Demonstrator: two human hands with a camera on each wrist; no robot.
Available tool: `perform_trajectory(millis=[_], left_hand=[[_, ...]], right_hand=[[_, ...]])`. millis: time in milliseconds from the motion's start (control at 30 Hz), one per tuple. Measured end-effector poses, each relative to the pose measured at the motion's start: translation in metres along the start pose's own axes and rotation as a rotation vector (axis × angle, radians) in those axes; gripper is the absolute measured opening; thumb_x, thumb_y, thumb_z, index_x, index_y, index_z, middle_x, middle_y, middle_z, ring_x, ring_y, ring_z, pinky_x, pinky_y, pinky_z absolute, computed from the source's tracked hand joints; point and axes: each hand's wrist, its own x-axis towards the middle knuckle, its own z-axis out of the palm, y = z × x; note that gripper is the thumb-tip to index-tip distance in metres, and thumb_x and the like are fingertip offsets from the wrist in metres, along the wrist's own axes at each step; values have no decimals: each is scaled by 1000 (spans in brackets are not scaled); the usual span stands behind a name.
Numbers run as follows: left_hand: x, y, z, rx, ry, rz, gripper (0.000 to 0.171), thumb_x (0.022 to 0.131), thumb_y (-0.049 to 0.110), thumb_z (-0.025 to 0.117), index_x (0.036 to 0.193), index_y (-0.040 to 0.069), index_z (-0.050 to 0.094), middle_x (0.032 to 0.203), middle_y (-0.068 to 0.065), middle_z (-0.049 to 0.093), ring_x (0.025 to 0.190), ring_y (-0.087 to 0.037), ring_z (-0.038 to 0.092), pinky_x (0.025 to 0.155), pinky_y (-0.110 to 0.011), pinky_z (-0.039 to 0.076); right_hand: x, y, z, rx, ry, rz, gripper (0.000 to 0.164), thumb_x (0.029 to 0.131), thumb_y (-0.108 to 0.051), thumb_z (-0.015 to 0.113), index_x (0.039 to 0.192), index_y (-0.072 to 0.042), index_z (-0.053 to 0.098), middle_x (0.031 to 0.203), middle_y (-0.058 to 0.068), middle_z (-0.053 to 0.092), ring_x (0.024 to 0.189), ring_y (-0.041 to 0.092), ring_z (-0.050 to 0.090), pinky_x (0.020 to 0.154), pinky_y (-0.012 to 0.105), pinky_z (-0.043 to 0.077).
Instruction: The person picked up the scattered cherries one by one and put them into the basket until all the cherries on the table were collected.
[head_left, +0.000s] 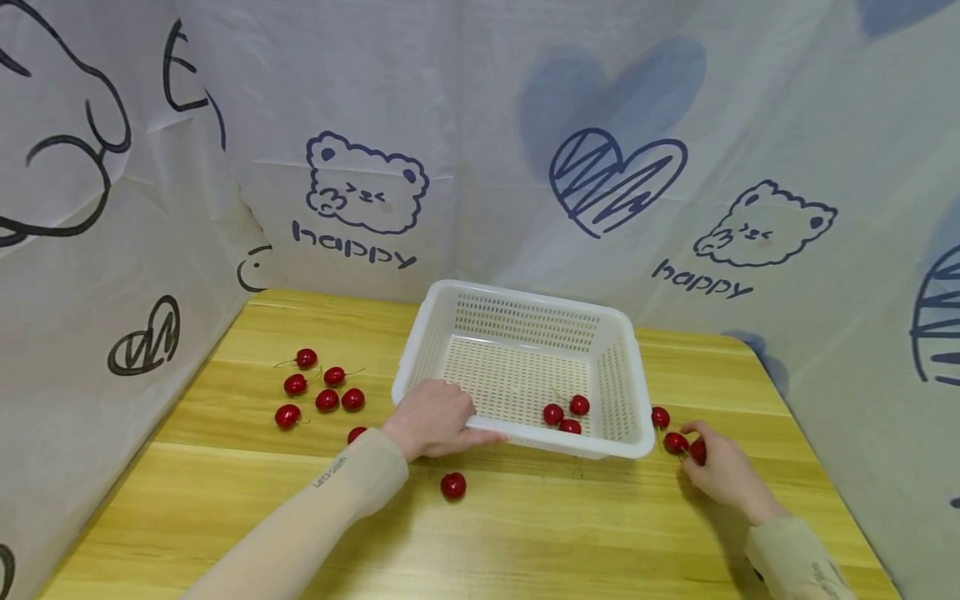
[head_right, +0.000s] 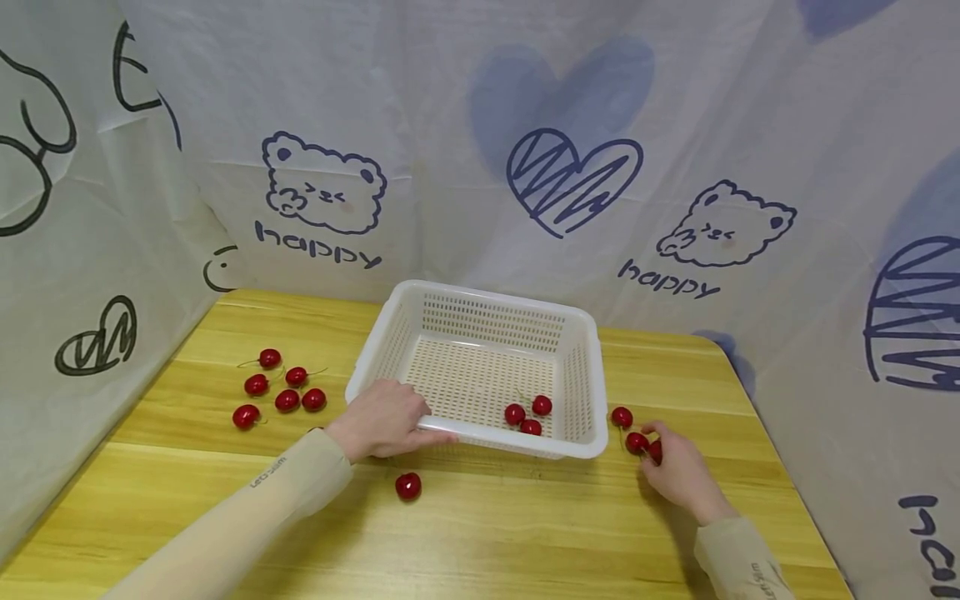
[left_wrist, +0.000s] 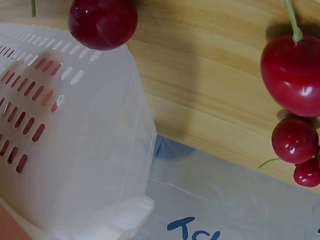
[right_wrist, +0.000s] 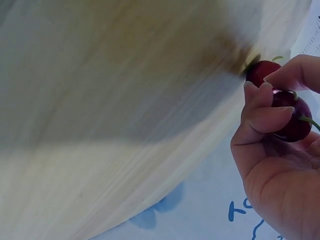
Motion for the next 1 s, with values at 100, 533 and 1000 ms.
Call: perform_trajectory(millis=[100, 533, 1000], left_hand=[[0, 0, 0, -2, -2, -2, 62, 83, 76, 38, 53, 24, 47, 42, 9, 37, 39, -6, 34, 41, -22, 36], [0, -1, 1, 11, -3, -4, 63, 83, 77, 36, 51, 23, 45, 42, 9, 37, 39, -6, 34, 41, -22, 37], [1, 0, 0, 15, -14, -4, 63, 83, 77, 37, 51, 23, 45, 43, 9, 37, 40, -6, 33, 42, -23, 37]], right_hand=[[0, 0, -3, 20, 1, 20, 39, 79, 0, 62, 116, 6, 51, 61, 1, 46, 51, 14, 41, 47, 30, 36], [1, -7, -11, 48, 109, 60, 20, 83, -7, 63, 101, 2, 60, 63, 3, 44, 55, 14, 38, 48, 28, 34], [8, -24, -33, 102, 199, 23, 14, 88, -11, 61, 99, -2, 61, 70, 5, 56, 54, 11, 44, 45, 27, 39]])
